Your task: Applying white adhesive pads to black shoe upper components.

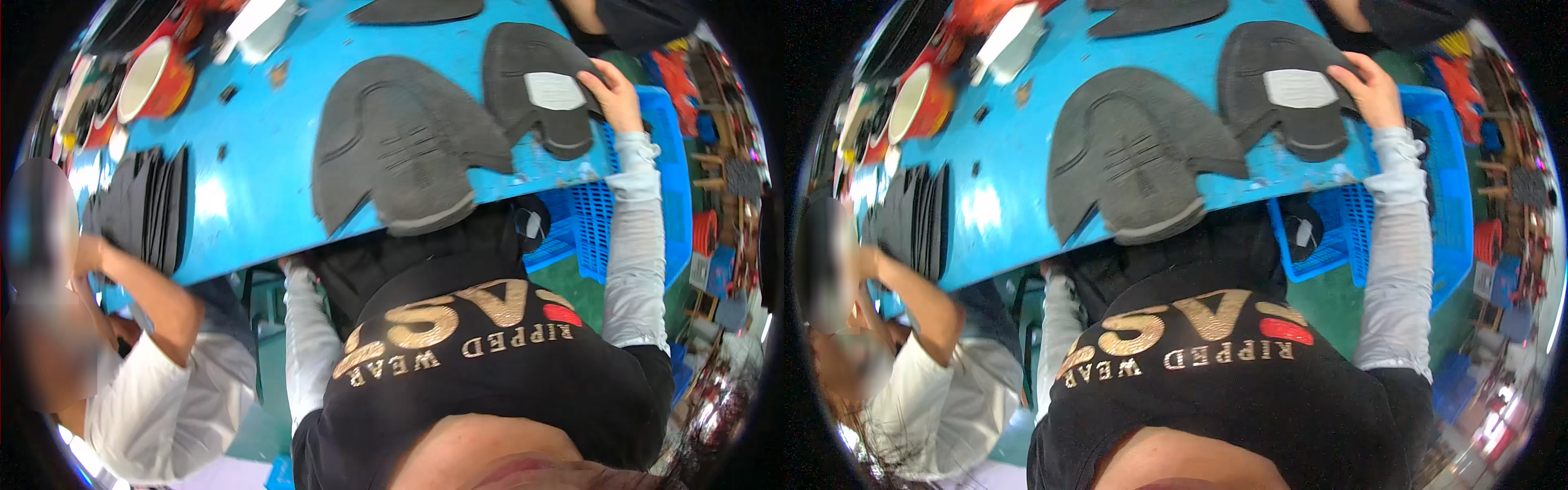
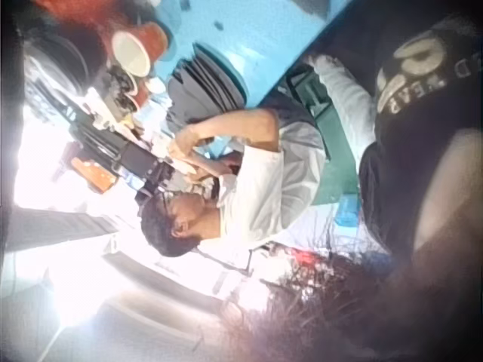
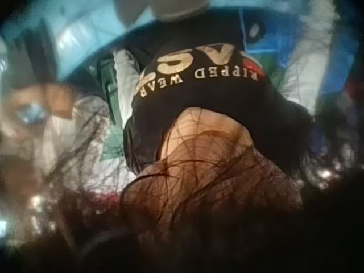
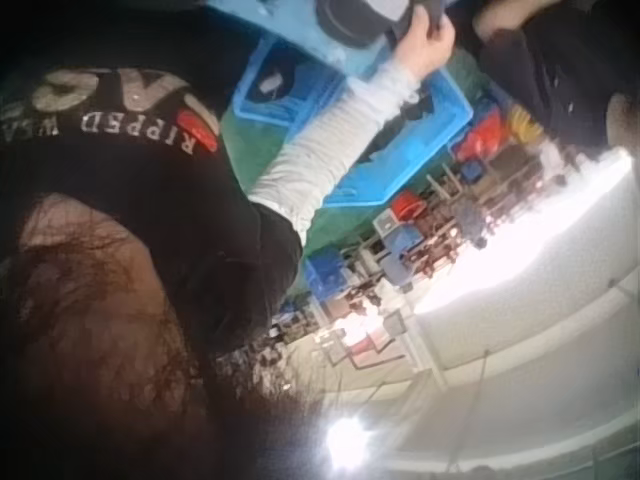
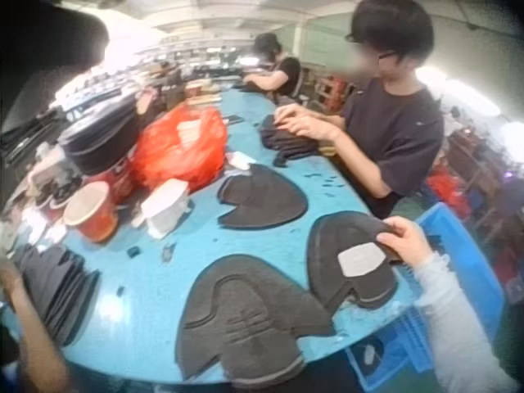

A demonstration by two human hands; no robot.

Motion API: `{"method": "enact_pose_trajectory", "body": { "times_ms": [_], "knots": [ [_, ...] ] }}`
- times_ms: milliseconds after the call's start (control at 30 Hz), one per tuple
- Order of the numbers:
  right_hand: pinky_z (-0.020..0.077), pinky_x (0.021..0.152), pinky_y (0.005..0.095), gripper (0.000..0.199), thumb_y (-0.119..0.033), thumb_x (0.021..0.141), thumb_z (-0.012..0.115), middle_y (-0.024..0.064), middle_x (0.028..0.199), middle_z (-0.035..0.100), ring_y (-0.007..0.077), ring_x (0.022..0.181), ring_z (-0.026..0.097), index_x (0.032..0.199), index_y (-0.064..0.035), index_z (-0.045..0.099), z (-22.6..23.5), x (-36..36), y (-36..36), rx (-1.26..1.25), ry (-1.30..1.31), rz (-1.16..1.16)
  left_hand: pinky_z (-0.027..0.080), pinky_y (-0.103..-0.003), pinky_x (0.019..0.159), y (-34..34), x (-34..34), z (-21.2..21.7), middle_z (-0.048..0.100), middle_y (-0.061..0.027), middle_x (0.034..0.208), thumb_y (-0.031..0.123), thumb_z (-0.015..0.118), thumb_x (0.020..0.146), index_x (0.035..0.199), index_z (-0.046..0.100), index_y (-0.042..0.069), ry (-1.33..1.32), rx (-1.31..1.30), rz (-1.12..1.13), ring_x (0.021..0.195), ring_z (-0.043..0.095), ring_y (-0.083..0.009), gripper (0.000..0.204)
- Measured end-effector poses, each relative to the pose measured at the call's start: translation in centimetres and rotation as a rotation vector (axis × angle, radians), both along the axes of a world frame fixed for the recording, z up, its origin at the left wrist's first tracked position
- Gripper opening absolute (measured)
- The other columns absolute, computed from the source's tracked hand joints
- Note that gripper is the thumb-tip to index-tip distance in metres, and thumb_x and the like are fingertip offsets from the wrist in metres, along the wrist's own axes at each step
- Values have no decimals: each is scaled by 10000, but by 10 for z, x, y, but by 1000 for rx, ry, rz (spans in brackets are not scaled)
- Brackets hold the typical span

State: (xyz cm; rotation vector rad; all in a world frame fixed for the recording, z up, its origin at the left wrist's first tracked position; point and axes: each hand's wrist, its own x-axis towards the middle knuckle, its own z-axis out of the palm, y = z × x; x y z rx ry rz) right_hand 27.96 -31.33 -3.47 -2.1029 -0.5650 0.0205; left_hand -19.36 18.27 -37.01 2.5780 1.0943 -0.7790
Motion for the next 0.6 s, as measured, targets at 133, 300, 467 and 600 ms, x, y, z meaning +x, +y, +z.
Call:
{"method": "enact_pose_trajectory", "body": {
  "times_ms": [133,300,467,600],
  "knots": [
    [473,850,276,417,-269,874,688,136,1080,668,190,963,637,1204,-30,601,35,-26,31,-661,-125,-277,464,-405,897,1,10,0,652,-175,1077,233,491,897,1110,630,70,-80,9,69,990,607,-353,302],
    [454,905,306,335,-193,886,666,77,1166,635,186,1061,594,1194,-65,630,82,-67,114,-389,-599,86,469,-394,889,-2,12,1,651,-174,1073,221,503,899,1127,620,66,-167,2,169,981,611,-341,299],
    [504,803,316,268,-103,874,630,97,1075,650,262,943,640,1142,-101,636,90,-80,243,-212,-718,508,474,-383,881,-6,1,-5,650,-173,1069,209,515,900,1143,611,62,-302,-9,228,972,616,-328,300],
    [504,878,376,428,-121,821,664,85,1185,587,291,1066,587,1235,-126,555,68,-64,354,-286,-827,623,478,-374,875,-7,-3,-12,649,-172,1066,199,525,901,1156,603,59,-508,-21,285,965,620,-318,302]
  ]
}}
